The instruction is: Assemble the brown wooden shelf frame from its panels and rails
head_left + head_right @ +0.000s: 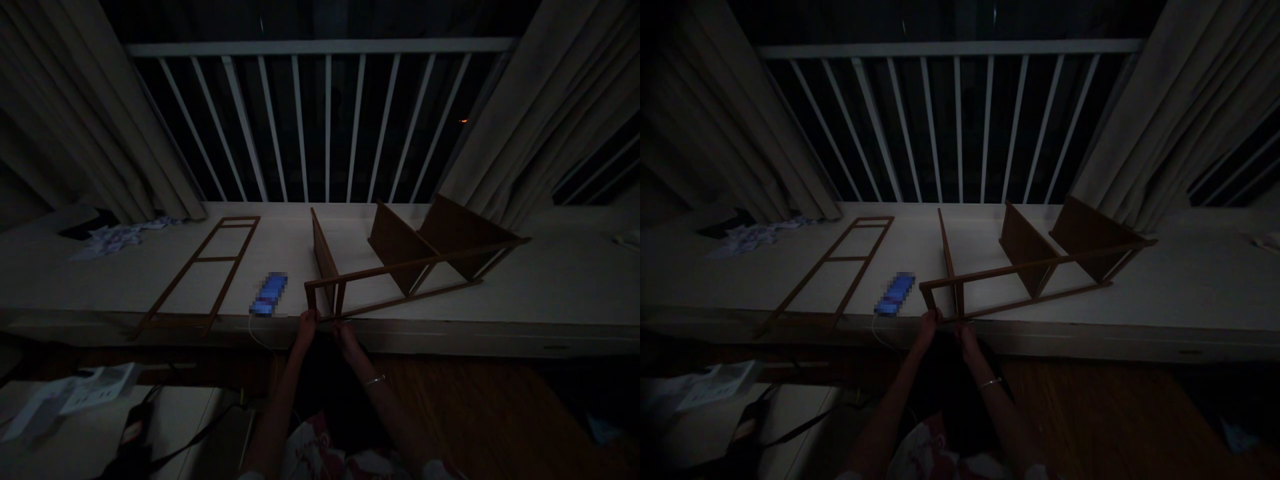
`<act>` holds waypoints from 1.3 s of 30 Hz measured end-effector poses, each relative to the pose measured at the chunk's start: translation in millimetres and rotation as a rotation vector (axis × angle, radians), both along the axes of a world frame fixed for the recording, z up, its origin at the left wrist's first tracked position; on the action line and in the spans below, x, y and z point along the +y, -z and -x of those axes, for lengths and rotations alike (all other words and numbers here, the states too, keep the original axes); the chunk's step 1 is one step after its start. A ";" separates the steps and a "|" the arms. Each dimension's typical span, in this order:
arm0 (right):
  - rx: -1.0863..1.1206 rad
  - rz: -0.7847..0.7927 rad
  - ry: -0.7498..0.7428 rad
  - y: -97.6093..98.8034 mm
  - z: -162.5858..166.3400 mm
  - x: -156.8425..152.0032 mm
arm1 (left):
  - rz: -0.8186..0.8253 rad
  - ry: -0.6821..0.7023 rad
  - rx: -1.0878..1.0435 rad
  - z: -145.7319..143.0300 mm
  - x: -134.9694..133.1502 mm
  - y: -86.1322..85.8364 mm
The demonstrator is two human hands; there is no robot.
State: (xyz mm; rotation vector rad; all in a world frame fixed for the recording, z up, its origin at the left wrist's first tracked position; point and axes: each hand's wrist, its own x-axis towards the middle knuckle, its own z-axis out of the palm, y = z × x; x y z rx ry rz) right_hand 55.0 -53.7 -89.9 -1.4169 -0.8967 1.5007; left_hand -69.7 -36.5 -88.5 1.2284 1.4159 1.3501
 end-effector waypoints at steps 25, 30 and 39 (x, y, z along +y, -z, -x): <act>-0.047 -0.049 -0.252 1.1 -27.6 2.4 | -0.024 0.024 0.002 0.0 -1.0 1.6; 0.079 0.013 -0.304 3.0 -30.6 4.2 | -0.026 0.020 0.006 0.8 -0.3 1.8; 0.285 0.085 -0.206 8.5 -24.7 3.4 | -0.033 0.015 0.000 0.1 0.6 3.0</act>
